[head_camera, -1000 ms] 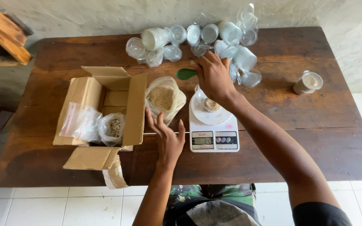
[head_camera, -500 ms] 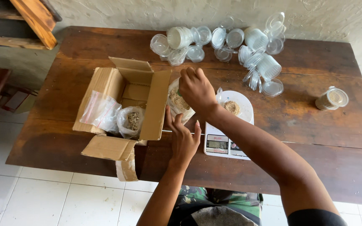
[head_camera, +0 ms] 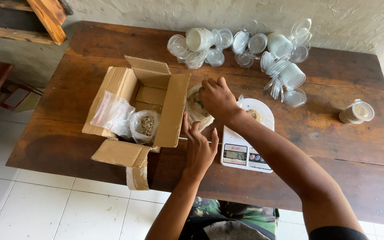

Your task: The person scoops grains from a plastic bag into small clear plastic containers placed on a digital scale. They adjust the amount until the target weight is reached, then set the filled container aside and repeat the process with a new container.

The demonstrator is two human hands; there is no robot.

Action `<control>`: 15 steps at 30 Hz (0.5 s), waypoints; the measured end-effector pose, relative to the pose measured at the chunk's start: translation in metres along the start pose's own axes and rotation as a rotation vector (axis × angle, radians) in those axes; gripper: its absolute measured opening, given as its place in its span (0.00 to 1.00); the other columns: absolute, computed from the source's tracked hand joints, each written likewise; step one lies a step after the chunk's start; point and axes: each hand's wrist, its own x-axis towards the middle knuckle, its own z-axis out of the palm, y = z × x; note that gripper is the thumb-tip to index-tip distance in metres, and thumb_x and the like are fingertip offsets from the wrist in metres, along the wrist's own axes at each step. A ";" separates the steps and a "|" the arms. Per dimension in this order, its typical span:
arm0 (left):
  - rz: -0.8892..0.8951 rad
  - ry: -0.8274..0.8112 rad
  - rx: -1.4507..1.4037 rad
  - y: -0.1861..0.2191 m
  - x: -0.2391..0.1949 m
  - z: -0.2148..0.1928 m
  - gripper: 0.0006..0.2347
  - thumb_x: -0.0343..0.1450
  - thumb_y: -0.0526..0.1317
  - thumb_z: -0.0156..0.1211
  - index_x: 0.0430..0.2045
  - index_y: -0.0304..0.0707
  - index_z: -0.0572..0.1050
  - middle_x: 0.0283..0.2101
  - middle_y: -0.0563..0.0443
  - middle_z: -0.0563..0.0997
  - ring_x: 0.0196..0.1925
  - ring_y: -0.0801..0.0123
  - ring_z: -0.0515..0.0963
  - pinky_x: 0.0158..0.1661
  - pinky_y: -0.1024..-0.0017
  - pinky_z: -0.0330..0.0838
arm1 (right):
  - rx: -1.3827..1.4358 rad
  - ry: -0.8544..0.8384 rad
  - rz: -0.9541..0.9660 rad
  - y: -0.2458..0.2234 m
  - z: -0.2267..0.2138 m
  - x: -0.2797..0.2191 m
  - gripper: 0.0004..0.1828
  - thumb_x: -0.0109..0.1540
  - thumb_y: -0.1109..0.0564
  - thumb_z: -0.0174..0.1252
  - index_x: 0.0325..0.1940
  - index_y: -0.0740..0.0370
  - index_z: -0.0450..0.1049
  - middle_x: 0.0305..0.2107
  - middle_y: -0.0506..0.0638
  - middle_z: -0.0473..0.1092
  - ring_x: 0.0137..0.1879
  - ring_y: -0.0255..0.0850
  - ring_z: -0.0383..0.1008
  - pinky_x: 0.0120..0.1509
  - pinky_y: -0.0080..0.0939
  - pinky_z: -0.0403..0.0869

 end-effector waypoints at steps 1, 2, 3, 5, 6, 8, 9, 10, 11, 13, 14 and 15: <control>-0.002 -0.002 -0.004 0.000 0.000 0.000 0.22 0.68 0.38 0.62 0.50 0.33 0.56 0.71 0.22 0.45 0.68 0.25 0.62 0.57 0.42 0.72 | 0.010 -0.003 0.001 0.002 0.002 -0.002 0.06 0.51 0.59 0.56 0.20 0.52 0.67 0.26 0.46 0.60 0.35 0.43 0.61 0.45 0.46 0.58; -0.002 -0.002 -0.004 0.003 0.001 -0.003 0.22 0.68 0.38 0.62 0.50 0.33 0.56 0.71 0.22 0.45 0.68 0.25 0.62 0.57 0.42 0.72 | 0.009 -0.003 0.001 0.003 0.002 -0.002 0.06 0.51 0.59 0.56 0.20 0.52 0.67 0.26 0.46 0.60 0.35 0.43 0.61 0.45 0.46 0.58; -0.005 -0.008 -0.004 0.005 0.003 -0.006 0.22 0.68 0.38 0.62 0.50 0.33 0.56 0.71 0.22 0.45 0.67 0.25 0.62 0.56 0.41 0.73 | 0.019 -0.031 -0.007 0.005 0.002 -0.002 0.06 0.51 0.59 0.57 0.20 0.50 0.68 0.26 0.45 0.60 0.34 0.42 0.61 0.44 0.45 0.57; -0.009 -0.015 -0.005 0.009 0.005 -0.009 0.22 0.68 0.38 0.62 0.50 0.33 0.56 0.70 0.22 0.45 0.67 0.25 0.62 0.55 0.41 0.73 | 0.027 -0.061 -0.015 0.007 0.002 -0.003 0.06 0.50 0.58 0.57 0.20 0.49 0.68 0.26 0.44 0.59 0.34 0.42 0.61 0.44 0.45 0.56; -0.005 -0.014 -0.009 0.009 0.005 -0.010 0.22 0.68 0.38 0.62 0.50 0.33 0.56 0.70 0.22 0.45 0.68 0.25 0.62 0.56 0.41 0.73 | 0.054 -0.095 0.000 0.006 0.003 -0.003 0.05 0.51 0.57 0.57 0.21 0.49 0.68 0.27 0.44 0.60 0.34 0.41 0.62 0.45 0.44 0.56; -0.002 -0.011 -0.014 0.008 0.005 -0.008 0.22 0.68 0.38 0.62 0.50 0.33 0.56 0.70 0.22 0.45 0.68 0.26 0.61 0.56 0.41 0.73 | 0.081 -0.130 0.014 0.007 0.005 -0.005 0.05 0.52 0.56 0.57 0.22 0.49 0.69 0.27 0.43 0.61 0.35 0.41 0.62 0.45 0.44 0.56; 0.001 -0.005 -0.012 0.006 0.004 -0.007 0.22 0.68 0.38 0.62 0.50 0.32 0.56 0.71 0.22 0.45 0.68 0.26 0.61 0.57 0.42 0.72 | 0.102 -0.147 0.013 0.008 0.007 -0.007 0.04 0.51 0.56 0.58 0.22 0.49 0.70 0.27 0.43 0.62 0.35 0.40 0.63 0.46 0.44 0.56; 0.004 0.003 -0.010 0.004 0.003 -0.005 0.22 0.68 0.38 0.62 0.50 0.32 0.56 0.71 0.22 0.45 0.69 0.26 0.61 0.58 0.43 0.72 | 0.122 -0.163 0.011 0.010 0.009 -0.009 0.04 0.51 0.55 0.59 0.23 0.49 0.71 0.27 0.43 0.62 0.34 0.40 0.63 0.46 0.45 0.56; 0.004 0.005 -0.011 0.004 0.003 -0.005 0.22 0.68 0.38 0.62 0.50 0.32 0.56 0.71 0.22 0.45 0.69 0.26 0.61 0.58 0.43 0.72 | 0.122 -0.163 0.010 0.010 0.007 -0.008 0.04 0.51 0.55 0.59 0.23 0.49 0.71 0.27 0.43 0.62 0.34 0.40 0.63 0.46 0.45 0.56; -0.003 0.001 -0.018 0.004 0.003 -0.005 0.22 0.68 0.38 0.62 0.50 0.33 0.56 0.71 0.23 0.45 0.69 0.27 0.61 0.57 0.43 0.72 | 0.125 -0.183 0.015 0.010 0.001 -0.006 0.04 0.51 0.55 0.60 0.23 0.50 0.71 0.27 0.44 0.63 0.35 0.41 0.64 0.46 0.45 0.56; -0.002 0.001 -0.018 0.003 0.003 -0.005 0.22 0.68 0.38 0.62 0.50 0.33 0.56 0.71 0.23 0.45 0.69 0.27 0.61 0.57 0.43 0.72 | 0.125 -0.182 0.015 0.011 0.002 -0.005 0.04 0.51 0.55 0.60 0.23 0.50 0.71 0.27 0.44 0.63 0.35 0.41 0.64 0.46 0.45 0.56; 0.001 0.002 -0.018 0.003 0.003 -0.005 0.22 0.68 0.38 0.62 0.50 0.33 0.56 0.71 0.23 0.45 0.69 0.27 0.61 0.57 0.43 0.72 | 0.133 -0.196 0.010 0.012 0.003 -0.005 0.04 0.52 0.55 0.59 0.23 0.50 0.72 0.27 0.43 0.63 0.34 0.41 0.64 0.46 0.44 0.55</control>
